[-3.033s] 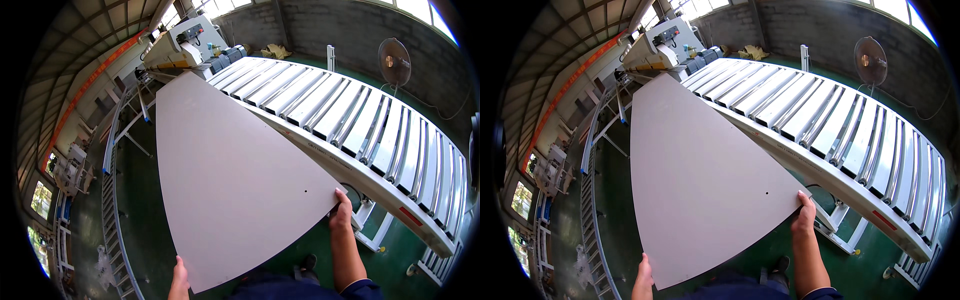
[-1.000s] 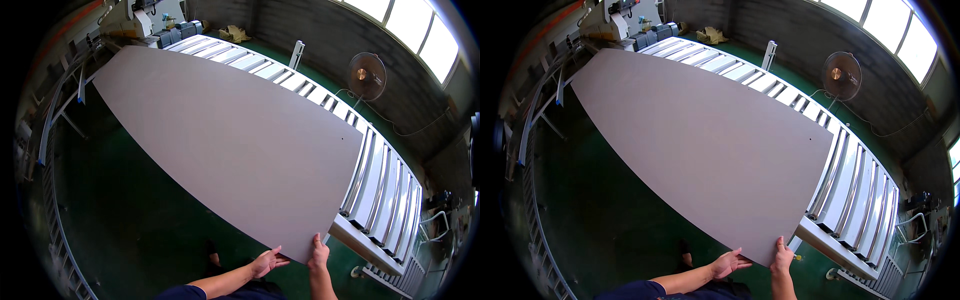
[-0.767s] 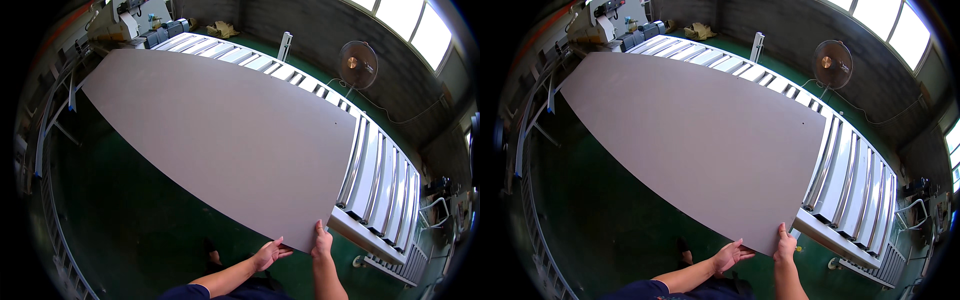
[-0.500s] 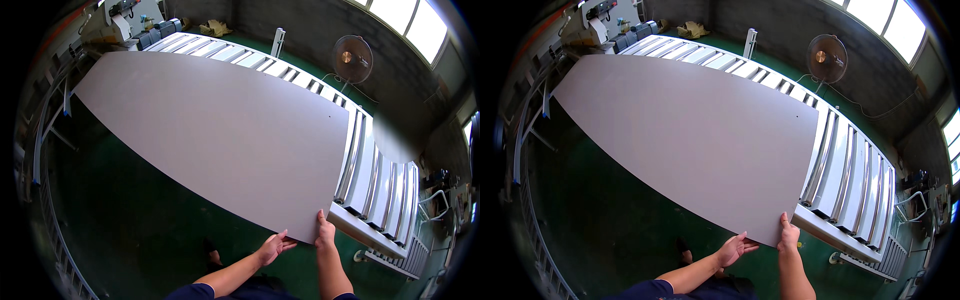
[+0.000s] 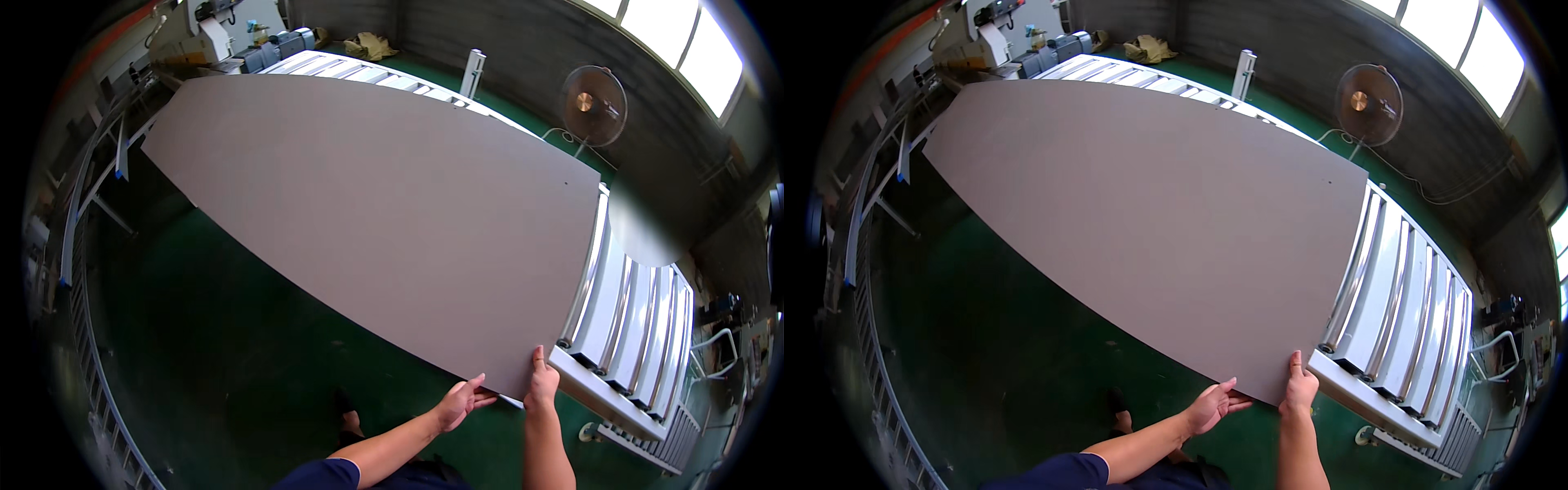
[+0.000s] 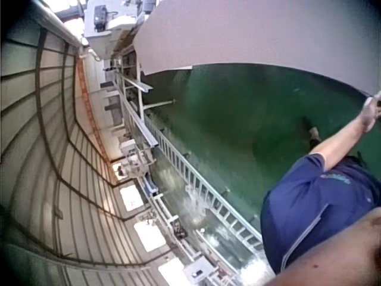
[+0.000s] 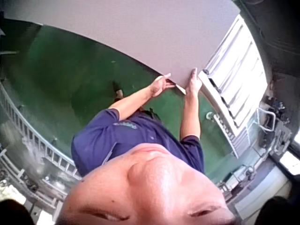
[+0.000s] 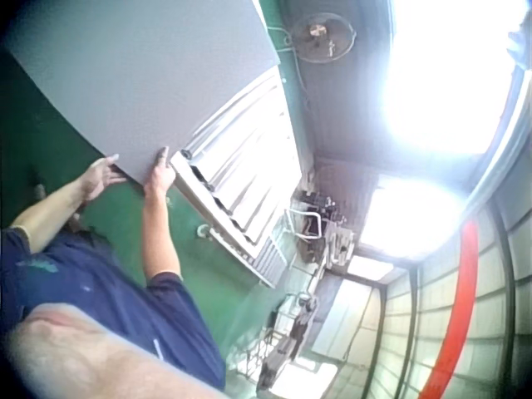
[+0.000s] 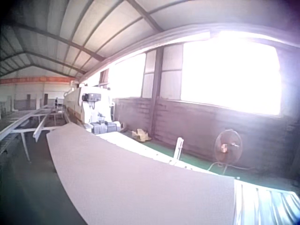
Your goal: The person pushes a mobile roller cart, walks to a panel on a machine track, guides the panel through the machine by hand, and transfers the panel onto an adjacent roller conveyor table.
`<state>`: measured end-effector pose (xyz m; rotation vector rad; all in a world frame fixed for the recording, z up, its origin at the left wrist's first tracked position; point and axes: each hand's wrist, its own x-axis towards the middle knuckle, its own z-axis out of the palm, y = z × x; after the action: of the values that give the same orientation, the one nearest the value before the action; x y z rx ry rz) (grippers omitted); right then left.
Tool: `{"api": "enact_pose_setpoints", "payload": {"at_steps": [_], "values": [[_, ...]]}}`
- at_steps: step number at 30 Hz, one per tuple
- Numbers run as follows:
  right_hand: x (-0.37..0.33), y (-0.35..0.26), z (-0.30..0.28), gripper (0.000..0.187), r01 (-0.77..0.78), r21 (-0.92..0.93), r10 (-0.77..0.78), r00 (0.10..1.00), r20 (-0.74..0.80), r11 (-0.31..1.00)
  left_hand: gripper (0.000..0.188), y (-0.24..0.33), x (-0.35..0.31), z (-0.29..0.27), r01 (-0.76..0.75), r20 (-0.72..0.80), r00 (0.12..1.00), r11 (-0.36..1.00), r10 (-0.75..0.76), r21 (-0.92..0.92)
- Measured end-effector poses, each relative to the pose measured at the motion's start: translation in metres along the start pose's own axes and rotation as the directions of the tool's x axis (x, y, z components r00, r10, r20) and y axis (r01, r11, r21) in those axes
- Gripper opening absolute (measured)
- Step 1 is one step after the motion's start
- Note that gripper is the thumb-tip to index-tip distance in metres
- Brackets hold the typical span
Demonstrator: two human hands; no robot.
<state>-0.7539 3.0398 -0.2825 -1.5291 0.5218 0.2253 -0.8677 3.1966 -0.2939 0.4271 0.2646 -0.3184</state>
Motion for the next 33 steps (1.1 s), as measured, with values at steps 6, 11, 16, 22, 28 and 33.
{"api": "enact_pose_setpoints", "payload": {"at_steps": [6,11,16,22,28,33], "values": [[-0.006,-0.012,-0.007,0.057,-0.075,0.104,0.070,0.996,0.056,0.992,0.055,-0.002,-0.005,-0.005,0.079,0.126,0.989,0.996,-0.082,0.030],[-0.022,-0.015,-0.001,0.054,-0.153,0.006,0.152,0.988,0.030,0.988,0.061,0.082,-0.042,-0.068,-0.309,-0.294,0.905,0.950,0.306,0.039],[-0.004,0.016,-0.017,0.062,-0.098,-0.002,0.097,0.988,0.119,0.995,0.072,0.268,-0.102,-0.158,-0.850,-0.386,0.479,0.527,0.788,0.020],[-0.101,-0.043,0.051,0.070,-0.091,-0.424,0.012,0.982,-0.186,0.901,0.060,0.315,-0.092,-0.191,-0.764,-0.673,0.330,0.606,0.662,0.222],[0.004,-0.013,0.000,0.066,-0.140,-0.630,0.000,0.976,-0.217,0.764,0.056,0.343,-0.086,-0.175,-0.597,-0.731,0.321,0.728,0.603,0.338],[-0.067,-0.086,0.113,0.064,-0.180,-0.759,-0.097,0.948,-0.304,0.625,0.054,0.354,-0.100,-0.179,-0.568,-0.743,0.379,0.772,0.552,0.284]]}}
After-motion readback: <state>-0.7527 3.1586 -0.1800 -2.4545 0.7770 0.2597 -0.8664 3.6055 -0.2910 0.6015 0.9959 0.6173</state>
